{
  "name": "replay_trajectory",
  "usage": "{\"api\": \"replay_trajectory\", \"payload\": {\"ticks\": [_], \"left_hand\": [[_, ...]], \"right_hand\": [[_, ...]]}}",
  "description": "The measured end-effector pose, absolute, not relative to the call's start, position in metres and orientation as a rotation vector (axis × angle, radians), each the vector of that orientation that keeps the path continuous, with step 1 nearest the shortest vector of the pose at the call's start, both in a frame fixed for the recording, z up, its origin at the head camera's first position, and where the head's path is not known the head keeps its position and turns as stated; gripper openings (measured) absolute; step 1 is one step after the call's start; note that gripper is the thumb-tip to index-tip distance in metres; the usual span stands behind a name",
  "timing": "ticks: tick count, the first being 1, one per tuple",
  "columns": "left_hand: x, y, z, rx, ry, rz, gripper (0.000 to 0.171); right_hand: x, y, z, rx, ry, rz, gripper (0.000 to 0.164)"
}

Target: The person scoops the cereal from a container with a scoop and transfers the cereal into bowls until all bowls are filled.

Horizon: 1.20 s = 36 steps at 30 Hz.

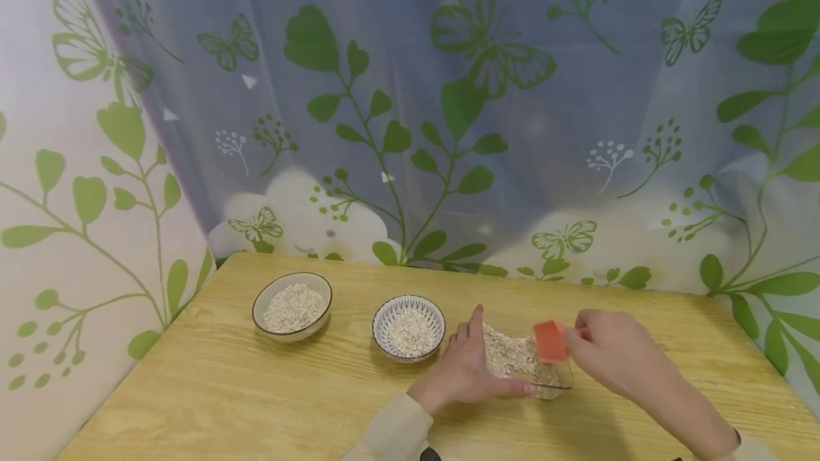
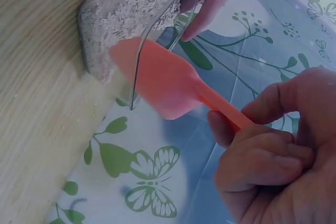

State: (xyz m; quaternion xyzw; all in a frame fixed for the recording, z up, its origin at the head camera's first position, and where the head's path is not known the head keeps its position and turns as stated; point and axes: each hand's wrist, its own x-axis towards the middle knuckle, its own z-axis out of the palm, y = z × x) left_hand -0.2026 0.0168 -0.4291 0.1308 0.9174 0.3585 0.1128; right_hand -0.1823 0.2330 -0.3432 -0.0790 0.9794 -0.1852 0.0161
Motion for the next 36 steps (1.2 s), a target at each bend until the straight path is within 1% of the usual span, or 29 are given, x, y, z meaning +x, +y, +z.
{"api": "replay_trajectory", "payload": {"ticks": [5, 11, 15, 20, 31, 36], "left_hand": [[-0.203, 0.014, -0.43, 0.359, 2.651, 1.106, 0.14], [-0.202, 0.012, -0.431, 0.338, 2.618, 1.14, 0.142], [-0.203, 0.011, -0.432, 0.341, 2.609, 1.168, 0.139], [-0.205, 0.011, -0.433, 0.358, 2.611, 1.161, 0.136], [-0.215, 0.009, -0.429, 0.475, 2.595, 1.086, 0.129], [-0.215, 0.011, -0.43, 0.513, 2.602, 1.001, 0.13]], "right_hand": [[-0.191, 0.231, -0.345, -0.227, 3.007, -0.621, 0.032], [-0.202, 0.244, -0.358, -0.217, 2.956, -0.753, 0.035], [-0.208, 0.254, -0.367, -0.213, 2.922, -0.836, 0.031], [-0.213, 0.26, -0.375, -0.228, 2.82, -0.935, 0.032], [-0.219, 0.266, -0.38, -0.453, 2.688, -0.995, 0.037], [-0.219, 0.271, -0.383, -0.542, 2.596, -1.008, 0.038]]}}
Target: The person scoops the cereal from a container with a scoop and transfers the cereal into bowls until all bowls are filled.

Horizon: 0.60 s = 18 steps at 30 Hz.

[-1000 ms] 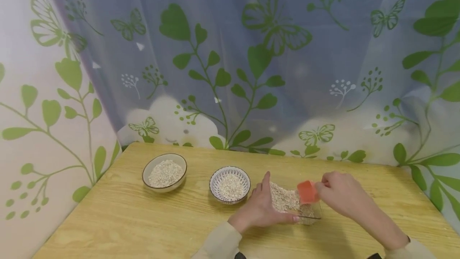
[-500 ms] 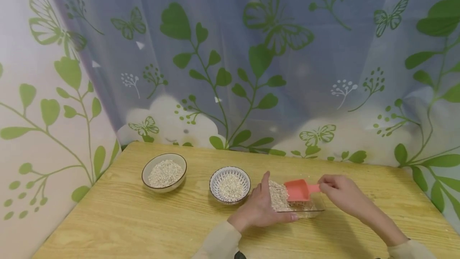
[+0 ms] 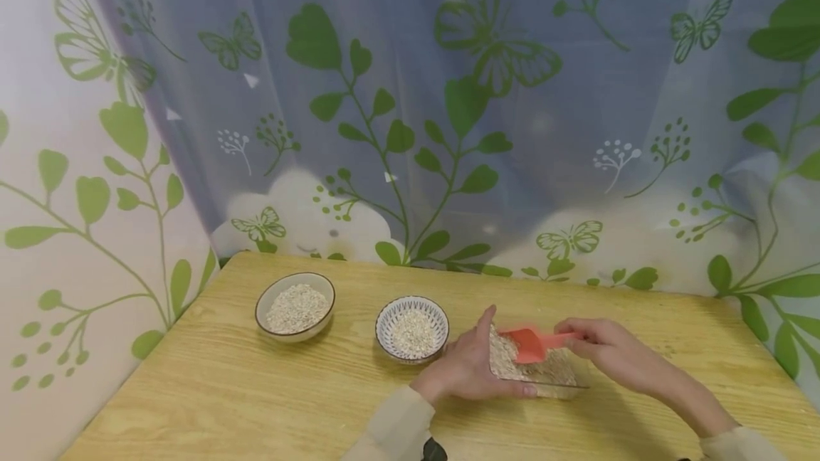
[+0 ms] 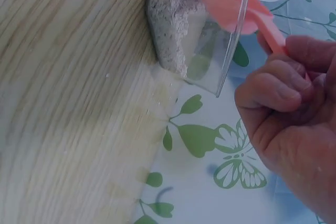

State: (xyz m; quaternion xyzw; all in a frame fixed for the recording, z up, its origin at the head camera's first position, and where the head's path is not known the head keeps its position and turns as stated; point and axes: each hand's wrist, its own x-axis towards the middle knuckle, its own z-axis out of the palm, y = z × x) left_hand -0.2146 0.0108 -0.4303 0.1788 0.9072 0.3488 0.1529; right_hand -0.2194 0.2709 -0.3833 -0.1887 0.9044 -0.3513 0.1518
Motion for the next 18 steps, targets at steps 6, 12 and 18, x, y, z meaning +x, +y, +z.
{"api": "replay_trajectory", "payload": {"ticks": [6, 12, 18], "left_hand": [[-0.215, 0.013, -0.433, 0.535, 2.559, 1.025, 0.128], [-0.216, 0.012, -0.435, 0.54, 2.518, 1.091, 0.121], [-0.216, 0.009, -0.436, 0.539, 2.496, 1.115, 0.118]], "right_hand": [[-0.217, 0.279, -0.388, -0.645, 2.437, -1.126, 0.032], [-0.213, 0.286, -0.388, -0.59, 2.319, -1.239, 0.032], [-0.203, 0.29, -0.376, -0.382, 2.479, -1.143, 0.032]]}}
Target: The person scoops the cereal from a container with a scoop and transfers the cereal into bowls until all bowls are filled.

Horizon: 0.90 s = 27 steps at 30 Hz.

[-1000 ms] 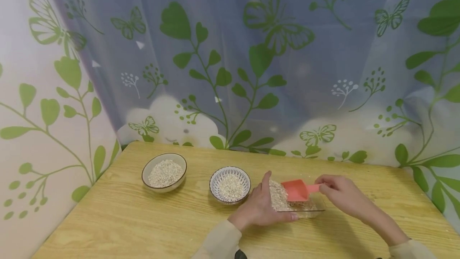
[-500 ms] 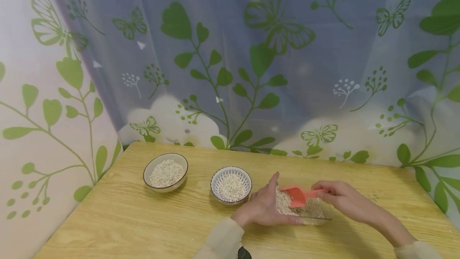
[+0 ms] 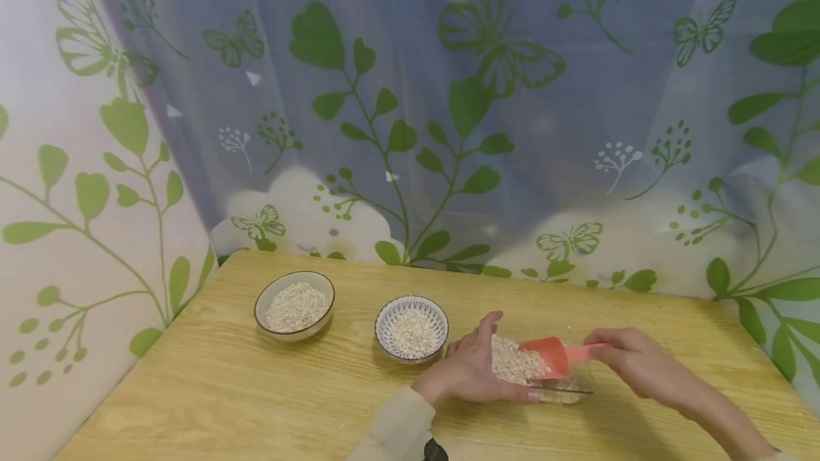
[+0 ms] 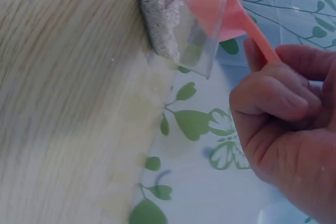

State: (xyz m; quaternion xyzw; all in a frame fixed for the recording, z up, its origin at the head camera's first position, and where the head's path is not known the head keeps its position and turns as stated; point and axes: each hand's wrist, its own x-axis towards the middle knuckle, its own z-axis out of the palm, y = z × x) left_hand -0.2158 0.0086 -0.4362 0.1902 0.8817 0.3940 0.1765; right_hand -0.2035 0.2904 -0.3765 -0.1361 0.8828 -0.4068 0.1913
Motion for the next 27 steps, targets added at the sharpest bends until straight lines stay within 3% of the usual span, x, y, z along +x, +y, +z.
{"api": "replay_trajectory", "payload": {"ticks": [6, 13, 16, 27], "left_hand": [[-0.215, 0.008, -0.436, 0.536, 2.52, 1.104, 0.118], [-0.215, 0.01, -0.435, 0.523, 2.534, 1.095, 0.119], [-0.214, 0.01, -0.436, 0.524, 2.542, 1.091, 0.119], [-0.216, 0.011, -0.436, 0.518, 2.524, 1.098, 0.119]], "right_hand": [[-0.193, 0.287, -0.366, -0.214, 2.547, -1.107, 0.03], [-0.188, 0.273, -0.37, 0.076, 2.201, -1.372, 0.032], [-0.186, 0.271, -0.376, 0.098, 2.092, -1.431, 0.038], [-0.183, 0.261, -0.395, 0.123, 1.965, -1.557, 0.033]]}}
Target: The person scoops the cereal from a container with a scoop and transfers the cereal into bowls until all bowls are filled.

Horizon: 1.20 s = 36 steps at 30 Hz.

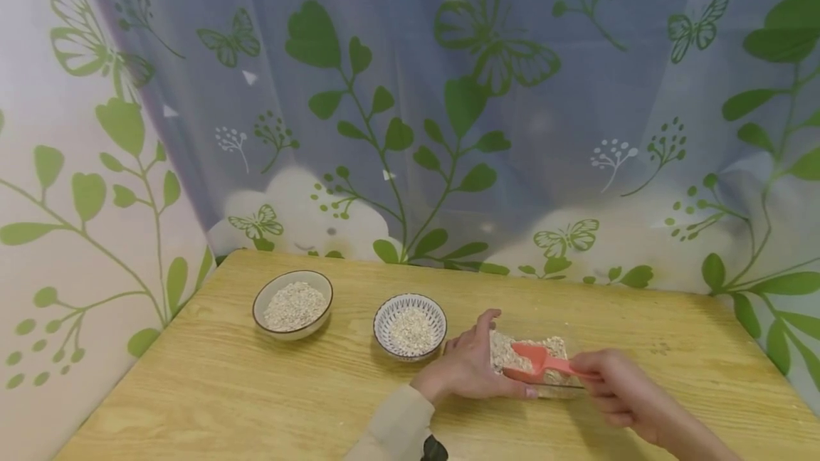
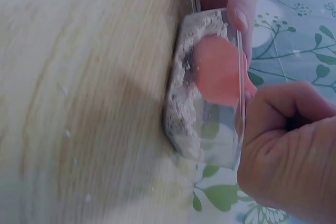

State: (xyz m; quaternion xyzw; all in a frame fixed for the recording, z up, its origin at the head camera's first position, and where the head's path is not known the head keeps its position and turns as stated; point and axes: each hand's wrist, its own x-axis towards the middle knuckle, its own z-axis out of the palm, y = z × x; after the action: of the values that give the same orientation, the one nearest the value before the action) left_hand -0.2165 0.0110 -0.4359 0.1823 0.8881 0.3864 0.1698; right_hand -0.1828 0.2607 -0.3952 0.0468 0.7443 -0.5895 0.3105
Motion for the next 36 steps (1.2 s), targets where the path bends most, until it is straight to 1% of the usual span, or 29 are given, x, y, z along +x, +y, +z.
{"api": "replay_trajectory", "payload": {"ticks": [5, 9, 15, 24, 27, 36], "left_hand": [[-0.216, 0.011, -0.435, 0.5, 2.533, 1.069, 0.118], [-0.216, 0.01, -0.435, 0.495, 2.531, 1.064, 0.117], [-0.217, 0.011, -0.434, 0.499, 2.526, 1.07, 0.116], [-0.218, 0.008, -0.432, 0.517, 2.51, 1.049, 0.113], [-0.218, 0.007, -0.432, 0.523, 2.512, 1.043, 0.113], [-0.218, 0.007, -0.432, 0.52, 2.521, 1.035, 0.113]], "right_hand": [[-0.182, 0.257, -0.4, 0.054, 1.989, -1.577, 0.032], [-0.184, 0.257, -0.403, 0.015, 1.996, -1.592, 0.029], [-0.188, 0.26, -0.405, -0.004, 2.01, -1.583, 0.023], [-0.188, 0.263, -0.407, 0.012, 1.997, -1.596, 0.021], [-0.186, 0.263, -0.408, 0.033, 2.014, -1.598, 0.023], [-0.185, 0.26, -0.407, 0.017, 2.095, -1.549, 0.037]]}}
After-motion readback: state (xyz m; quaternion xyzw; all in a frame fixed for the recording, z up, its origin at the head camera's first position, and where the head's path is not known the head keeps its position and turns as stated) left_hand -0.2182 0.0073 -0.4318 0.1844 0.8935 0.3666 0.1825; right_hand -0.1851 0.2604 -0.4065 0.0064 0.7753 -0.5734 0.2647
